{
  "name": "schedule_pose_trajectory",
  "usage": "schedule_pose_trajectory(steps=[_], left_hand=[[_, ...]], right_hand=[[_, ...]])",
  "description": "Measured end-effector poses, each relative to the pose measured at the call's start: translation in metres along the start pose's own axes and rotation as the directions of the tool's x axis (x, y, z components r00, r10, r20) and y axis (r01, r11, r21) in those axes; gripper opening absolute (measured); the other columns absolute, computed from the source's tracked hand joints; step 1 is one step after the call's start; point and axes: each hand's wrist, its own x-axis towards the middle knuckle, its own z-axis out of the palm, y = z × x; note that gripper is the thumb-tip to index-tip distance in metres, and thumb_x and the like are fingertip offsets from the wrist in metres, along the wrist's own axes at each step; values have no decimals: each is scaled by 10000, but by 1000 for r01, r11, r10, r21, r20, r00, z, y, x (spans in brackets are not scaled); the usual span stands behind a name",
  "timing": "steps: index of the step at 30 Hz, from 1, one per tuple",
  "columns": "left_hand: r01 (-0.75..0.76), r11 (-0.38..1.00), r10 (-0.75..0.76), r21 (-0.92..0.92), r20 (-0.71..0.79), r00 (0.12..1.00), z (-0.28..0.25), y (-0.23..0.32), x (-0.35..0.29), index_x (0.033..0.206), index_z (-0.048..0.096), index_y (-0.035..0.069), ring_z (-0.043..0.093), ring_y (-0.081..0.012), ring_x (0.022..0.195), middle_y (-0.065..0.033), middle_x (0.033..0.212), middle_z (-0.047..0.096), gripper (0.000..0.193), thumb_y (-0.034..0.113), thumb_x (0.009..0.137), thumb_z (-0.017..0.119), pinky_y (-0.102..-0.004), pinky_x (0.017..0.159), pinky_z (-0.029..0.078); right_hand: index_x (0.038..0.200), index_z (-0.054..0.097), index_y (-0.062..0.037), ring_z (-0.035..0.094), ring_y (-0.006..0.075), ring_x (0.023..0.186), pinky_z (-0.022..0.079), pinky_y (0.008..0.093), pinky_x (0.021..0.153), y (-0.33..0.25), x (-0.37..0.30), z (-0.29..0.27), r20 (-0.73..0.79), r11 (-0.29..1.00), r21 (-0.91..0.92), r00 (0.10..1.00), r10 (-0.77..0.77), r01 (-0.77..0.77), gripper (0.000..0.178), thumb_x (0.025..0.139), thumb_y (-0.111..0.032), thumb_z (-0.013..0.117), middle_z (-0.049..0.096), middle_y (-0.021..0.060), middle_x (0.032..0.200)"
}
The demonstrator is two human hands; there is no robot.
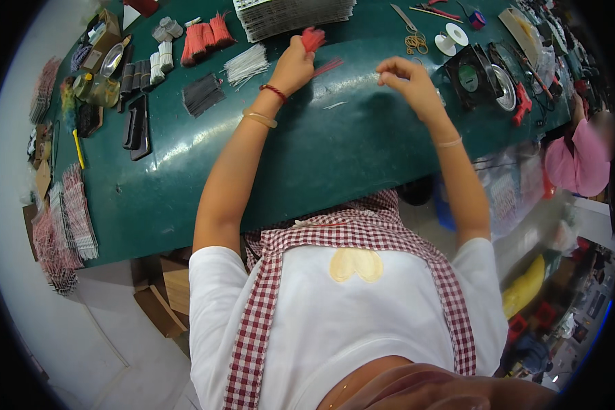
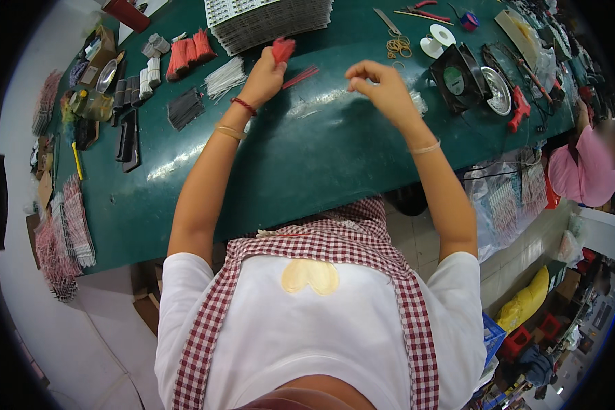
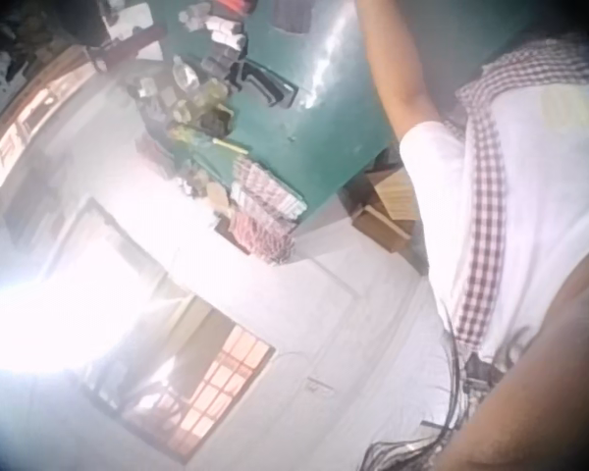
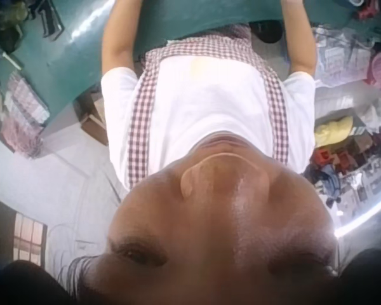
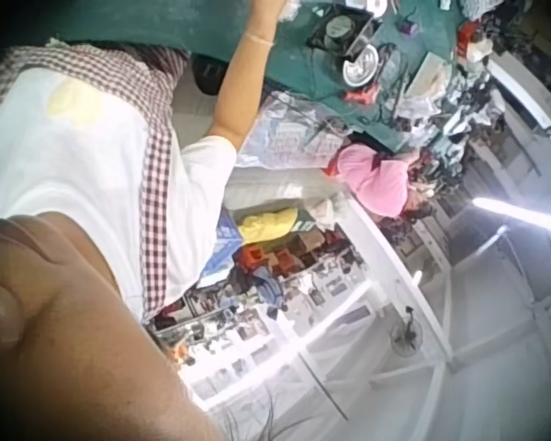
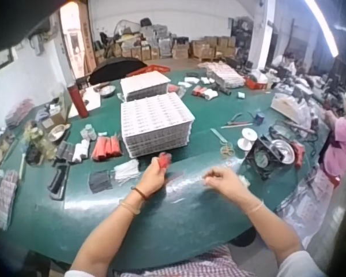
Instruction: Organizing and processing LED light panels, including cutting wires and bundling components.
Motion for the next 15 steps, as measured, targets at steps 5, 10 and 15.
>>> schedule_pose_trajectory(steps=[5, 10, 15], left_hand=[[360, 276, -249, -891, 296, 922, -22, -9, -18, 1080, 469, 11, 564, -169, 827, -61, 929, 545, 229, 86, 894, 579, -358, 805, 510], [309, -127, -200, -943, 329, 923, -21, -10, -44, 1103, 427, 6, 537, -169, 846, -76, 960, 490, 257, 60, 898, 574, -396, 858, 481], [262, -152, -207, -953, 290, 934, -21, -11, -59, 1107, 426, 7, 534, -161, 843, -68, 979, 489, 271, 76, 896, 583, -384, 846, 478]], right_hand=[[871, 660, -35, 601, 178, 788, 458, 280, 772, -45, -70, 36, 201, 960, -224, 972, -122, 167, 122, 772, -99, 626, 669, 81, 850], [866, 648, -24, 599, 150, 872, 462, 292, 784, -81, -127, 54, 840, 940, 182, 543, 4, -288, 67, 823, -59, 610, 647, 60, 843], [955, 623, -6, 598, 207, 985, 442, 319, 889, -72, -134, 61, 803, 452, 570, 583, -127, -687, 158, 871, -140, 630, 617, 112, 1084]])
